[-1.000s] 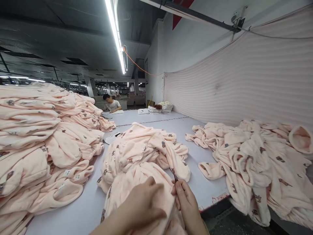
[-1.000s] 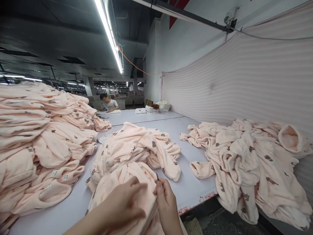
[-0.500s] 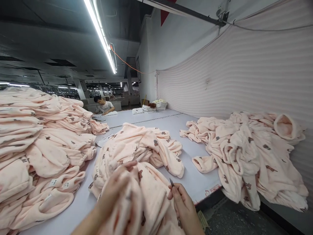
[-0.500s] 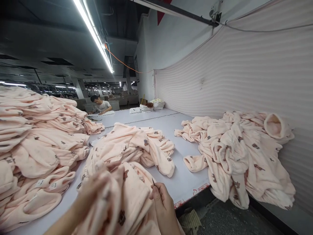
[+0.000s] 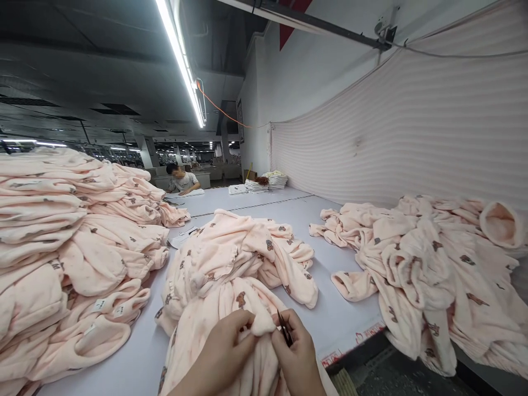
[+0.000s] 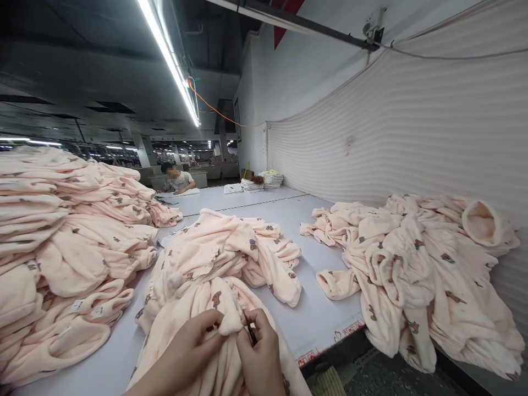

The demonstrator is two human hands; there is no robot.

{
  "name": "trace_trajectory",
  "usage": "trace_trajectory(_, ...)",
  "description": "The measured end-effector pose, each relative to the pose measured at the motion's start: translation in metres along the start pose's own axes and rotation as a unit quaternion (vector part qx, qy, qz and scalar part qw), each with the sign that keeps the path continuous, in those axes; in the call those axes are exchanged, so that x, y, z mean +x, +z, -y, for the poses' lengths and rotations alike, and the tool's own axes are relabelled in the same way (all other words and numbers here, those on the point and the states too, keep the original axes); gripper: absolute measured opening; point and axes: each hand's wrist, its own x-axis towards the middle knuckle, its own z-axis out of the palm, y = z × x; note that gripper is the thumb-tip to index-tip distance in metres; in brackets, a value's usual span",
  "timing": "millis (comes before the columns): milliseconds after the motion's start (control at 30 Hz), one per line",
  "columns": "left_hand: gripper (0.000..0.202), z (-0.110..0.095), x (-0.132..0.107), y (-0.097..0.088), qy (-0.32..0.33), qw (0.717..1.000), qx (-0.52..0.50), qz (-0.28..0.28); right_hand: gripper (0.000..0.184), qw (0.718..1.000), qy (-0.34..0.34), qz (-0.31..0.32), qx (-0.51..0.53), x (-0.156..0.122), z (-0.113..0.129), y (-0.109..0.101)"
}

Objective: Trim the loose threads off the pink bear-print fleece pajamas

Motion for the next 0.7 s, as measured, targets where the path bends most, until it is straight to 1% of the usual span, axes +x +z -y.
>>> trace_trajectory(67, 0.016, 0.006, -0.007, -0.006, -0.015, 0.998, -0.052, -0.031, 0.008, 0.997, -0.032, -0.010, -0.072, 0.000, -0.002, -0.002)
trace_trajectory(133, 0.019, 0.011, -0.014, -0.010, -0.022, 0.995, -0.083, -0.058, 0.010, 0.990, -0.062, 0.014, -0.126, -0.001, -0.002, -0.006)
trace_trajectory(200, 0.022, 0.017, -0.019, -0.011, -0.028, 0.991, -0.109, -0.066, 0.013, 0.985, -0.079, 0.054, -0.146, -0.003, 0.002, -0.012)
trace_trajectory(267, 0.025, 0.021, -0.020, -0.009, -0.031, 0.989, -0.133, -0.058, 0.020, 0.979, -0.088, 0.078, -0.164, -0.005, 0.007, -0.015)
trace_trajectory(367, 0.026, 0.023, -0.020, -0.008, -0.039, 0.985, -0.157, -0.055, 0.025, 0.969, -0.102, 0.075, -0.210, -0.009, 0.010, -0.013)
trace_trajectory(467, 0.032, 0.023, -0.020, -0.014, -0.041, 0.974, -0.206, -0.085, 0.022, 0.965, -0.085, 0.059, -0.241, -0.009, 0.009, -0.005)
trace_trajectory(500, 0.036, 0.023, -0.020, -0.018, -0.043, 0.968, -0.234, -0.081, 0.019, 0.964, -0.079, 0.055, -0.247, -0.007, 0.008, -0.002)
trace_trajectory(533, 0.038, 0.023, -0.019, -0.022, -0.055, 0.961, -0.263, -0.061, 0.015, 0.964, -0.076, 0.048, -0.252, -0.004, 0.008, 0.002)
trace_trajectory(567, 0.035, 0.023, -0.017, -0.028, -0.079, 0.952, -0.293, -0.029, 0.012, 0.963, -0.076, 0.037, -0.254, 0.000, 0.008, 0.006)
trace_trajectory(633, 0.024, 0.024, -0.013, -0.039, -0.150, 0.928, -0.340, 0.038, 0.008, 0.964, -0.071, 0.009, -0.256, 0.010, 0.010, 0.012)
trace_trajectory(667, 0.020, 0.025, -0.010, -0.043, -0.184, 0.915, -0.355, 0.054, 0.004, 0.964, -0.065, 0.000, -0.257, 0.014, 0.011, 0.015)
trace_trajectory(700, 0.018, 0.026, -0.008, -0.047, -0.207, 0.905, -0.367, 0.056, 0.002, 0.965, -0.055, 0.003, -0.257, 0.018, 0.013, 0.017)
